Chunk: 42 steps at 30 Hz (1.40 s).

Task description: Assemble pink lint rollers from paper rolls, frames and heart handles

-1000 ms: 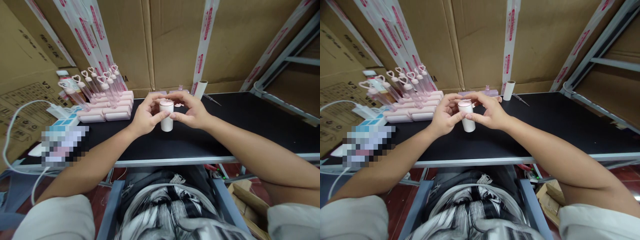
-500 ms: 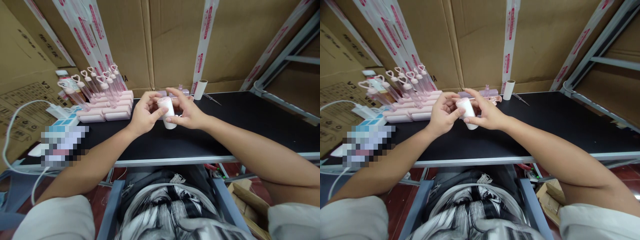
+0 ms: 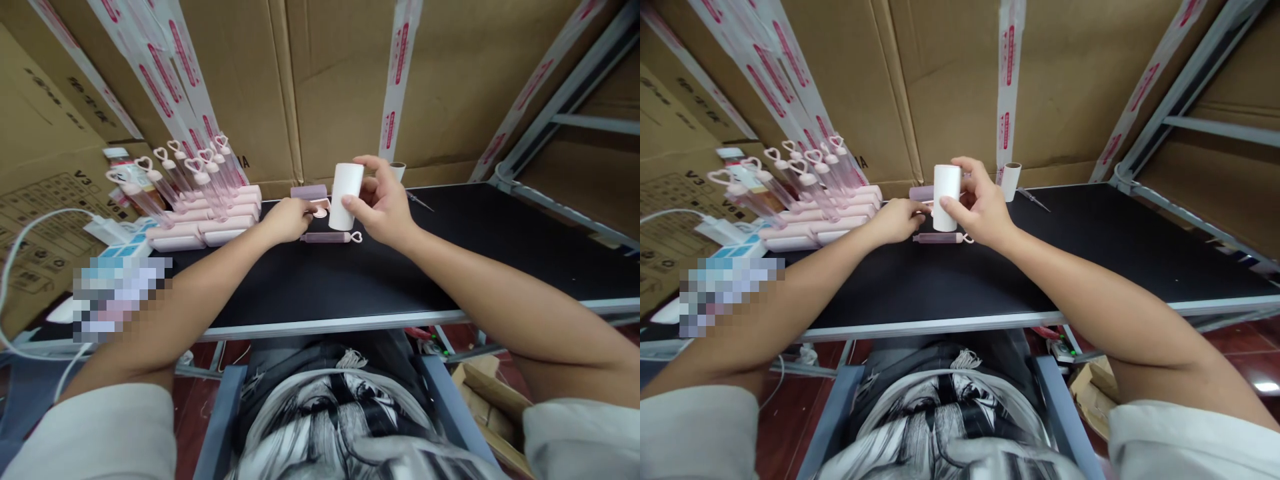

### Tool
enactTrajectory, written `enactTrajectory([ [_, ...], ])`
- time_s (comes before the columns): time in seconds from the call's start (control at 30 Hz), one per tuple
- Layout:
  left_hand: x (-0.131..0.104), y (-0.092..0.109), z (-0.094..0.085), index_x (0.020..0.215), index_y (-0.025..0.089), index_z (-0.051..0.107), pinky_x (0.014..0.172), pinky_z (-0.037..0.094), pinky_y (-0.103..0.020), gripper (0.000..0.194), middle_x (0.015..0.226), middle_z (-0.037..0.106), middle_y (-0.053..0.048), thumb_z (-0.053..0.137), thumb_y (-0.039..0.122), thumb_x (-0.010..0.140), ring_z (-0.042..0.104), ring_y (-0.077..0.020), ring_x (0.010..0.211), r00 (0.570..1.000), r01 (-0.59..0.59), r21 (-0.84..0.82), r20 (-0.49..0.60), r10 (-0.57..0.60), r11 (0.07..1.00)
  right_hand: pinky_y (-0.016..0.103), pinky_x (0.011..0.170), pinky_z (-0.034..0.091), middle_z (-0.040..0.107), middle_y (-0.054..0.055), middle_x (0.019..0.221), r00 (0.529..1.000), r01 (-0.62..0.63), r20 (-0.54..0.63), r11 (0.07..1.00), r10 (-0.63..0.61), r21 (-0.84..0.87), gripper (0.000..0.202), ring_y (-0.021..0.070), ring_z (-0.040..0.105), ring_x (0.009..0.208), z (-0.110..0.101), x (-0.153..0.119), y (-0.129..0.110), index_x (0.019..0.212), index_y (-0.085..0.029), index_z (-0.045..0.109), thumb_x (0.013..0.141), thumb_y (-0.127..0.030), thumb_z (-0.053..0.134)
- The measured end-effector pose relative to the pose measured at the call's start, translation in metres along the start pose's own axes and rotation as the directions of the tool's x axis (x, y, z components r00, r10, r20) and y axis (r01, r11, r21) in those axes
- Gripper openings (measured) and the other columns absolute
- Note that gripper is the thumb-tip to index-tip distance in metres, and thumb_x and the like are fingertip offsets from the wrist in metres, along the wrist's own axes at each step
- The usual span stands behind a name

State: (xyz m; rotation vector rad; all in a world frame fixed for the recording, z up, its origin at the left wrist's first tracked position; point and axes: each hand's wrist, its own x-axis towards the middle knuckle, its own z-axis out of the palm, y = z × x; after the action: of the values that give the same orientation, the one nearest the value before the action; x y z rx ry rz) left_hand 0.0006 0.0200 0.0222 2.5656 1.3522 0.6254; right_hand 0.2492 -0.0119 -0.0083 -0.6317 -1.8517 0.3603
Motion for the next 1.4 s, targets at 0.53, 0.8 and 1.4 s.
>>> enactTrajectory([
  [0.53, 0.037, 0.016, 0.011, 0.078, 0.019, 0.069, 0.101, 0.055, -0.051, 0.005, 0.088, 0.073, -0.012, 0.071, 0.016, 0.082, 0.072, -0.0336, 0.095, 0.997, 0.021, -0.033, 0.080, -0.019, 0.999, 0.042, 0.078, 0.066, 0.079, 0.009, 0.119, 0.982, -0.037, -0.186, 0.999, 0.042, 0.030, 0.083, 0.0288, 0.082, 0.098, -0.008, 0.007, 0.008, 0.162, -0.037, 0.037, 0.097, -0.080, 0.067],
  [0.8, -0.029, 0.020, -0.003, 0.099, 0.022, 0.047, 0.079, 0.062, -0.031, 0.048, 0.114, 0.077, -0.007, 0.077, 0.059, 0.094, 0.080, -0.0186, 0.094, 0.998, 0.025, -0.790, 0.053, 0.027, 0.613, 0.043, 0.081, 0.068, 0.079, 0.009, 0.123, 0.974, -0.032, -0.220, 0.996, 0.050, 0.087, 0.080, 0.0323, 0.082, 0.108, -0.005, 0.009, 0.008, 0.159, -0.039, 0.043, 0.095, -0.082, 0.067],
  [1.4, -0.044, 0.021, 0.001, 0.146, 0.021, 0.047, 0.043, 0.049, -0.022, 0.108, 0.074, 0.077, 0.001, 0.103, 0.064, 0.063, 0.068, -0.0155, 0.047, 0.999, -0.002, -0.834, 0.026, 0.042, 0.552, 0.035, 0.077, 0.069, 0.079, 0.007, 0.119, 0.991, -0.088, -0.074, 0.969, 0.108, 0.233, 0.080, 0.0247, 0.081, 0.097, 0.019, -0.004, -0.010, 0.156, -0.038, 0.039, 0.095, -0.079, 0.070],
])
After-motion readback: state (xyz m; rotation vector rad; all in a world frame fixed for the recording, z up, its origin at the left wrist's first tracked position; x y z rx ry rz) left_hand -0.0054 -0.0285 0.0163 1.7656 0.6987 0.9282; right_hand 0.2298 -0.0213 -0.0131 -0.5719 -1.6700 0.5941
